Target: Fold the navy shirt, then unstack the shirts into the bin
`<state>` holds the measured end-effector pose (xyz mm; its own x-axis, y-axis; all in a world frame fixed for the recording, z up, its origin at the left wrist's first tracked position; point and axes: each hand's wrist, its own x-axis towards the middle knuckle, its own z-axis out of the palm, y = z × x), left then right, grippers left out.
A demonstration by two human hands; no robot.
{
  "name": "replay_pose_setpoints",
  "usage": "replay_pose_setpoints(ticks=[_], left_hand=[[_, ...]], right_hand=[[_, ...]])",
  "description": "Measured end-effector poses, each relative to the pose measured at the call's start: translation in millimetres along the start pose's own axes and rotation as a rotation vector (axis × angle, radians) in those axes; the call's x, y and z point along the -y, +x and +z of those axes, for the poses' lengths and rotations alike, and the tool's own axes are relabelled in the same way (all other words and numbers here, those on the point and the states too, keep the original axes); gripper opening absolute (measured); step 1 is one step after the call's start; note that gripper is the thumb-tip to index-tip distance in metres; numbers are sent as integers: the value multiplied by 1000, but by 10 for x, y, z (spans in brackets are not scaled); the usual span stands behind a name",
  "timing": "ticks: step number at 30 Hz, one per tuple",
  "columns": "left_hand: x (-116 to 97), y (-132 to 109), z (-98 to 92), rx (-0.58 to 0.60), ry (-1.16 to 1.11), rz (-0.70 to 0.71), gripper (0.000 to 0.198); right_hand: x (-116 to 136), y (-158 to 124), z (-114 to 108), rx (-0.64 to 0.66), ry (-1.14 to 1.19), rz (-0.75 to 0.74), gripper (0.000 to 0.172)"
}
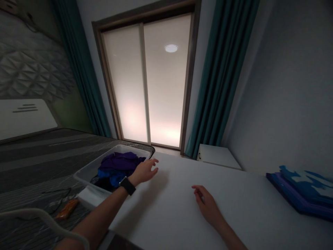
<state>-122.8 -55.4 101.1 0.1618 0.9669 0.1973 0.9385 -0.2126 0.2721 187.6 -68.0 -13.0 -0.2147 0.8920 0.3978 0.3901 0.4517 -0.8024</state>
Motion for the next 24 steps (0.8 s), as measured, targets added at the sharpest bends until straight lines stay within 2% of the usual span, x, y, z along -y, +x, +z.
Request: replay_pose_setpoints(ticks=[5,7,9,13,16,18,20,22,24], left_hand=[[-962,178,660,87,-384,266,27],[-1231,217,919,96,-478,328,24],[-1384,230,1137,80,-539,371,22],[-1389,196,1409,30,-530,475,22],[-1310,161,1469,54,-519,510,23],[-1291,152,1461,60,-527,506,24],[-1303,152,1439,71,-519,524,23],[-1326,153,1420,86,-503,552,23],[-1337,154,1419,94,-495,570,23]], right_hand=[[45,2,-155,-147,2,-10,24],[39,-6,-226,-211,-37,-7,24],[0,-1,-292,-261,-111,-21,25],[-167,67,-510,-315,-251,-15,28],[-334,176,-878,-370,-361,9,31],[-448,265,-1255,-396,-465,21,32],[-560,330,-1709,-429,-765,54,34],[-669,337,-2173,-530,-950,150,34],[-774,276,-2572,-677,-1007,254,35]])
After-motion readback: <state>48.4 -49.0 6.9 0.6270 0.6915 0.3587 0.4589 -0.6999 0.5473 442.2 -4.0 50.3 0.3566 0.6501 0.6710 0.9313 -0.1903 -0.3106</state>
